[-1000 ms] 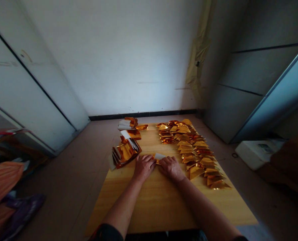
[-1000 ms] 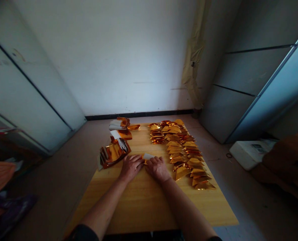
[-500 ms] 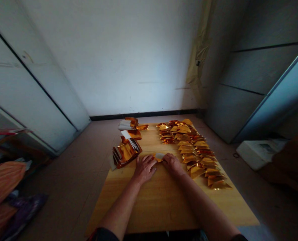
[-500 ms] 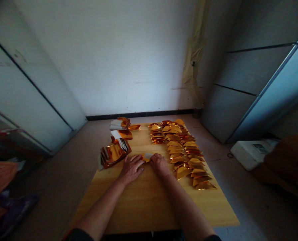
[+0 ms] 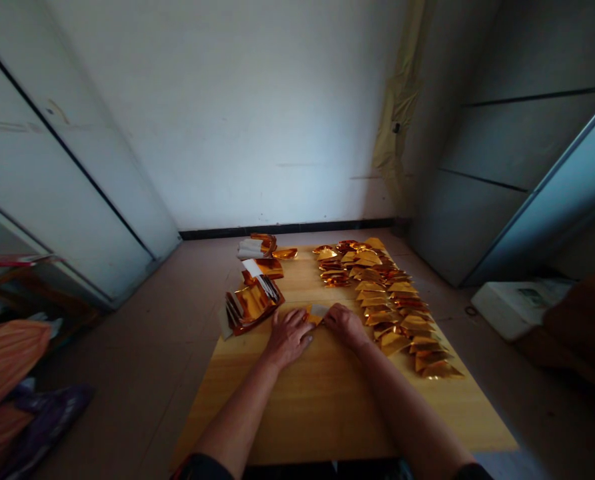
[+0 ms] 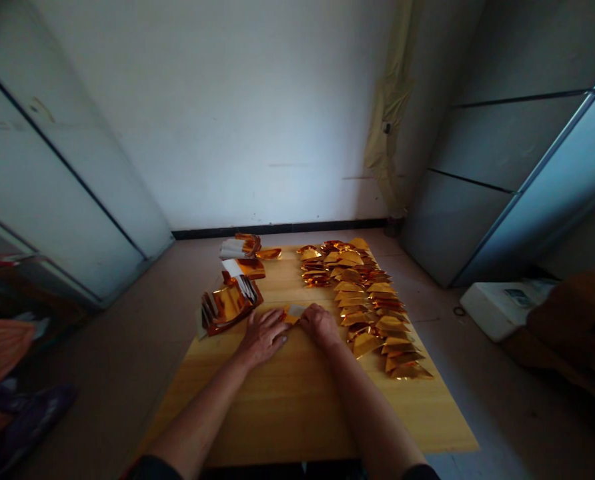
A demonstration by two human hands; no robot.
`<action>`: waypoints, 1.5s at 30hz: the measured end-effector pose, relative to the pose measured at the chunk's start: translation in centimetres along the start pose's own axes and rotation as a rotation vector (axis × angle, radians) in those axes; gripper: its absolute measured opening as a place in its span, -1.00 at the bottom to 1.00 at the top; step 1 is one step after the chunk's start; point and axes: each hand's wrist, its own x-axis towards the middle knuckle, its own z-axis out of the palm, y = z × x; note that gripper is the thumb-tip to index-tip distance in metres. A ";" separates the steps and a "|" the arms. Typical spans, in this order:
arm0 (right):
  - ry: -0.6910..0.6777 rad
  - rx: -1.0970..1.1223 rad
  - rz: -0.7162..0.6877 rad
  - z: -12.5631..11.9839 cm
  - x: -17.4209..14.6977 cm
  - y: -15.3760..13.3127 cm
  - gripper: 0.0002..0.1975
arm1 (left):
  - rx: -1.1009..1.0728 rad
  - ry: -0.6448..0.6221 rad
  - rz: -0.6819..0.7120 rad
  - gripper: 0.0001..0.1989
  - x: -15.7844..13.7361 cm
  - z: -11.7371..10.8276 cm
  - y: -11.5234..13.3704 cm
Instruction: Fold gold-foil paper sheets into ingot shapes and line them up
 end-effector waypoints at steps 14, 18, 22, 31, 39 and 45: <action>-0.137 -0.224 0.021 -0.7 1.2 -1.2 -0.72 | -0.004 0.004 0.004 -0.73 -0.1 -0.2 0.2; -0.143 -0.229 0.017 -0.7 1.2 -1.2 -0.74 | -0.008 -0.012 -0.007 -0.75 -0.2 -0.3 0.5; -0.141 -0.252 0.015 -0.8 1.2 -1.4 -0.76 | -0.015 -0.012 -0.004 -0.66 -0.3 -0.2 0.6; -0.124 -0.191 0.063 -1.2 1.1 -1.6 -0.80 | 0.020 -0.021 -0.005 -0.66 -0.4 0.0 0.6; -0.071 -0.004 0.094 -1.0 0.9 -0.6 -0.87 | 0.018 -0.005 -0.026 -0.67 -0.3 0.1 0.8; -0.053 0.092 0.143 -1.0 1.1 -0.4 -0.83 | 0.016 0.005 -0.030 -0.66 -0.3 0.1 0.9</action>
